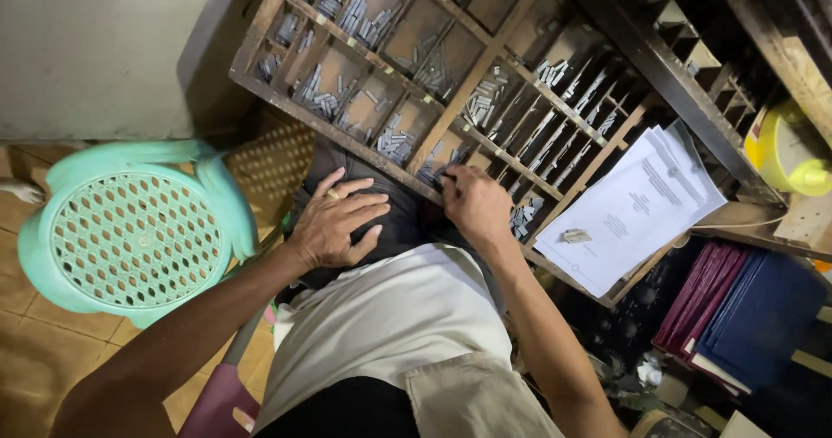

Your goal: Manually selecting metal type characters from a type case and arranging them on a printing press bed to create a text layout.

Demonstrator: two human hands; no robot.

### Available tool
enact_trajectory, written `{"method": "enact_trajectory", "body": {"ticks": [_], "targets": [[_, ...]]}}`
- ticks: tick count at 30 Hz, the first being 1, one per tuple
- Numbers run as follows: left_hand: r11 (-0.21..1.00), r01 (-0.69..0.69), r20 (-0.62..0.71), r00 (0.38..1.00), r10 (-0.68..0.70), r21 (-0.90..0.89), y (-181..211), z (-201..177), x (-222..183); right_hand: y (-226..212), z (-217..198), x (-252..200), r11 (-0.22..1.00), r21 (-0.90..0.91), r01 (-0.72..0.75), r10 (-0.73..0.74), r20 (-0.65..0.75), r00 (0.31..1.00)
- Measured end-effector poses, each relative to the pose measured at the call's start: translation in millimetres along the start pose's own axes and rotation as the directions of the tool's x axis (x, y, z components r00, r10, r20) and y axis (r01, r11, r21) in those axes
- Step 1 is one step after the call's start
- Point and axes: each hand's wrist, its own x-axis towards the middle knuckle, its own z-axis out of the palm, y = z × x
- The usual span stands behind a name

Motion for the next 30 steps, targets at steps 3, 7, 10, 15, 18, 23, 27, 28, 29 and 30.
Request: {"method": "enact_trajectory", "body": {"ticks": [3, 7, 10, 15, 18, 23, 27, 28, 29, 30], "targets": [[1.000, 0.004, 0.004, 1.000, -0.004, -0.005, 2.1, -2.6, 2.1, -5.0, 7.2, 6.2, 0.981, -0.158, -0.110, 0.130, 0.122, 0.984], [1.000, 0.001, 0.021, 1.000, -0.001, -0.008, 3.4, -5.4, 3.0, -4.7, 2.7, 9.1, 0.978, -0.133, -0.161, 0.188, 0.230, 0.955], [1.000, 0.013, 0.030, 0.999, -0.013, -0.009, 6.9, -9.6, 4.7, -3.9, -0.1, 4.4, 0.993, -0.056, -0.105, 0.114, 0.177, 0.978], [1.000, 0.001, 0.017, 1.000, -0.001, -0.014, 6.8, -10.5, 8.9, 11.4, 4.9, 2.1, 0.999, 0.007, 0.035, -0.035, 0.047, 0.998], [1.000, -0.010, -0.025, 1.000, 0.010, 0.005, 8.8, -9.3, 8.7, 21.6, 1.4, -1.3, 0.968, 0.246, 0.058, -0.070, 0.038, 0.997], [0.990, -0.020, -0.193, 0.981, -0.007, -0.137, 32.3, -22.6, 48.4, 12.2, -34.0, -18.8, 0.573, 0.818, 0.048, 0.052, -0.094, 0.994], [0.941, -0.041, -0.232, 0.972, -0.041, -0.337, 78.1, -35.2, 103.5, 2.6, -51.5, -29.3, 0.487, 0.860, 0.152, 0.025, -0.188, 0.982], [0.934, -0.073, -0.232, 0.973, -0.011, -0.349, 84.3, -37.3, 113.5, 0.6, -55.6, -31.6, 0.483, 0.855, 0.186, 0.007, -0.217, 0.976], [0.927, -0.097, -0.230, 0.973, 0.013, -0.362, 92.3, -39.3, 120.8, -1.5, -59.1, -37.0, 0.478, 0.852, 0.214, -0.009, -0.239, 0.971], [0.928, -0.097, -0.231, 0.973, 0.012, -0.360, 95.8, -39.1, 123.1, -3.5, -62.8, -39.6, 0.477, 0.852, 0.215, -0.012, -0.238, 0.971]]}}
